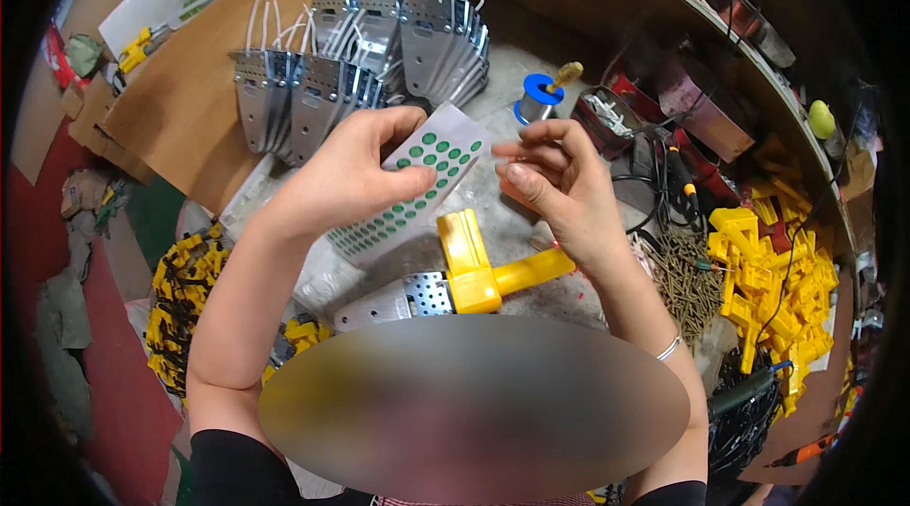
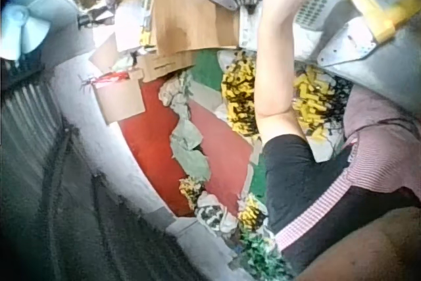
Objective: Assembling a yellow handheld electronic tool using screws, internal wiring, and a soldering iron.
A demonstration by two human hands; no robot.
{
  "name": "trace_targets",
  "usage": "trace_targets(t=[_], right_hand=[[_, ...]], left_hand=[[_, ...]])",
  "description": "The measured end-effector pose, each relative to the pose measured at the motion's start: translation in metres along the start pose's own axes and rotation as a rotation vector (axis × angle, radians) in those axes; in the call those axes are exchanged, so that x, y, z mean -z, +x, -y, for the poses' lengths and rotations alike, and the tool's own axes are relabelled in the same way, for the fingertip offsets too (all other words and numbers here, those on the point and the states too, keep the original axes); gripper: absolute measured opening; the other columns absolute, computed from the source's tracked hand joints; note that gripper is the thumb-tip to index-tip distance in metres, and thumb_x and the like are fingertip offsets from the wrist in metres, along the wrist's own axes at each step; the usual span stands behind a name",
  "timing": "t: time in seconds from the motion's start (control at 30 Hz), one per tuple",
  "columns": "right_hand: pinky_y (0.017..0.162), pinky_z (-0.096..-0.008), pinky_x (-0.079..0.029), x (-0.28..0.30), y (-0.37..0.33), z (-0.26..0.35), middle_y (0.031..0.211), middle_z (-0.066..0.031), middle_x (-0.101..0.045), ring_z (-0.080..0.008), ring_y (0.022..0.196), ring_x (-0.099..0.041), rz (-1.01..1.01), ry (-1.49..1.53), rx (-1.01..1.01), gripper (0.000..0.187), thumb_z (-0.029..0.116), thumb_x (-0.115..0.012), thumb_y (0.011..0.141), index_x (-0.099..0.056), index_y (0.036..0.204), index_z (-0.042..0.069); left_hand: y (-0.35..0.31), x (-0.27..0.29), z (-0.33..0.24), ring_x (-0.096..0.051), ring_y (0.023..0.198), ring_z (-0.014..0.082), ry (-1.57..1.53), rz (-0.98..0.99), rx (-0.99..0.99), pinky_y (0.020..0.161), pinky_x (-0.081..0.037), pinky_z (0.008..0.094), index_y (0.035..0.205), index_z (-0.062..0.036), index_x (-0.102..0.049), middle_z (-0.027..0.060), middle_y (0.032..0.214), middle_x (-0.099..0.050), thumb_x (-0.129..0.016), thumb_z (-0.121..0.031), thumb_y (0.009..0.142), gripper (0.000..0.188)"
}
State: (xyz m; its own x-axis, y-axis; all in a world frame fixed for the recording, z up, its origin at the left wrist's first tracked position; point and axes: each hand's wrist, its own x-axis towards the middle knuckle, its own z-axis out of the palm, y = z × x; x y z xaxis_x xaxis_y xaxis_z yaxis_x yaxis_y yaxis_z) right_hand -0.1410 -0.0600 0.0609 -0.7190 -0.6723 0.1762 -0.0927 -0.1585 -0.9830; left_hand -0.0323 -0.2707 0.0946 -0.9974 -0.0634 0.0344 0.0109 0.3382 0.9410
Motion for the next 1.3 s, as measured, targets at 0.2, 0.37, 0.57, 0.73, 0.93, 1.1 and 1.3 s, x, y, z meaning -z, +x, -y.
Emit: trace_targets(t=[0.2,0.37,0.57,0.73,0.93,1.1,1.3], right_hand=[[0.062,-0.0258,-0.054,-0.033,-0.005,0.011,0.088,-0.0088,-0.061,-0.0147,0.076,-0.064,-0.138,-0.538,0.567,0.013,0.003,-0.07,0.083,-0.062,0.092,-0.001],[0.058,-0.0252,-0.053,-0.043,-0.009,0.009,0.087,-0.0097,-0.06,-0.016,0.07,-0.065,-0.166,-0.575,0.62,0.012,-0.001,-0.069,0.082,-0.065,0.093,-0.001],[0.057,-0.0263,-0.055,-0.049,-0.01,0.009,0.087,-0.0093,-0.06,-0.0163,0.068,-0.065,-0.176,-0.599,0.689,0.013,-0.003,-0.07,0.081,-0.065,0.093,0.0],[0.056,-0.0264,-0.055,-0.051,-0.013,0.003,0.087,-0.0094,-0.06,-0.0165,0.067,-0.065,-0.16,-0.621,0.61,0.013,-0.001,-0.071,0.08,-0.064,0.091,0.0],[0.055,-0.0258,-0.055,-0.051,-0.015,-0.005,0.083,-0.0081,-0.06,-0.0166,0.067,-0.066,-0.122,-0.635,0.522,0.013,-0.002,-0.07,0.078,-0.064,0.089,0.001],[0.057,-0.0255,-0.055,-0.051,-0.016,-0.001,0.079,-0.0091,-0.062,-0.0159,0.067,-0.066,-0.14,-0.622,0.356,0.009,-0.002,-0.067,0.078,-0.066,0.087,-0.001],[0.065,-0.0304,-0.053,-0.015,-0.014,-0.025,0.077,-0.0105,-0.066,-0.02,0.067,-0.066,-0.075,-0.714,0.02,0.006,0.005,-0.067,0.078,-0.069,0.08,-0.001]], left_hand=[[-0.016,-0.004,-0.01,-0.061,0.088,0.0068,-0.173,-0.023,-0.08,0.08,-0.049,0.0236,0.112,0.0032,-0.061,0.0033,0.098,-0.067,-0.071,-0.008,0.078,0.037],[-0.024,-0.008,-0.016,-0.062,0.077,0.0065,-0.121,-0.151,-0.011,0.071,-0.051,0.0236,0.102,0.0026,-0.068,0.0013,0.085,-0.069,-0.074,-0.009,0.082,0.024],[-0.022,-0.013,-0.006,-0.064,0.079,0.0105,0.134,-0.232,-0.259,0.071,-0.05,0.0263,0.099,0.0026,-0.068,0.0043,0.086,-0.069,-0.071,-0.002,0.079,0.021],[-0.024,-0.02,-0.004,-0.065,0.079,0.019,0.324,-0.247,-0.362,0.071,-0.049,0.0301,0.096,0.0026,-0.068,0.0112,0.086,-0.067,-0.069,0.004,0.073,0.023],[-0.022,-0.015,0.0,-0.065,0.078,0.0292,0.502,-0.188,-0.388,0.071,-0.05,0.0326,0.097,0.0017,-0.068,0.0151,0.084,-0.065,-0.067,0.005,0.071,0.025],[-0.018,-0.008,0.005,-0.065,0.081,0.0316,0.598,-0.088,-0.361,0.074,-0.051,0.0357,0.101,0.0003,-0.067,0.0174,0.088,-0.066,-0.071,0.002,0.071,0.03],[0.001,0.008,0.04,-0.063,0.092,0.0314,0.971,-0.28,-0.298,0.082,-0.051,0.0377,0.129,-0.0071,-0.055,0.0143,0.101,-0.065,-0.076,-0.003,0.068,0.064]])
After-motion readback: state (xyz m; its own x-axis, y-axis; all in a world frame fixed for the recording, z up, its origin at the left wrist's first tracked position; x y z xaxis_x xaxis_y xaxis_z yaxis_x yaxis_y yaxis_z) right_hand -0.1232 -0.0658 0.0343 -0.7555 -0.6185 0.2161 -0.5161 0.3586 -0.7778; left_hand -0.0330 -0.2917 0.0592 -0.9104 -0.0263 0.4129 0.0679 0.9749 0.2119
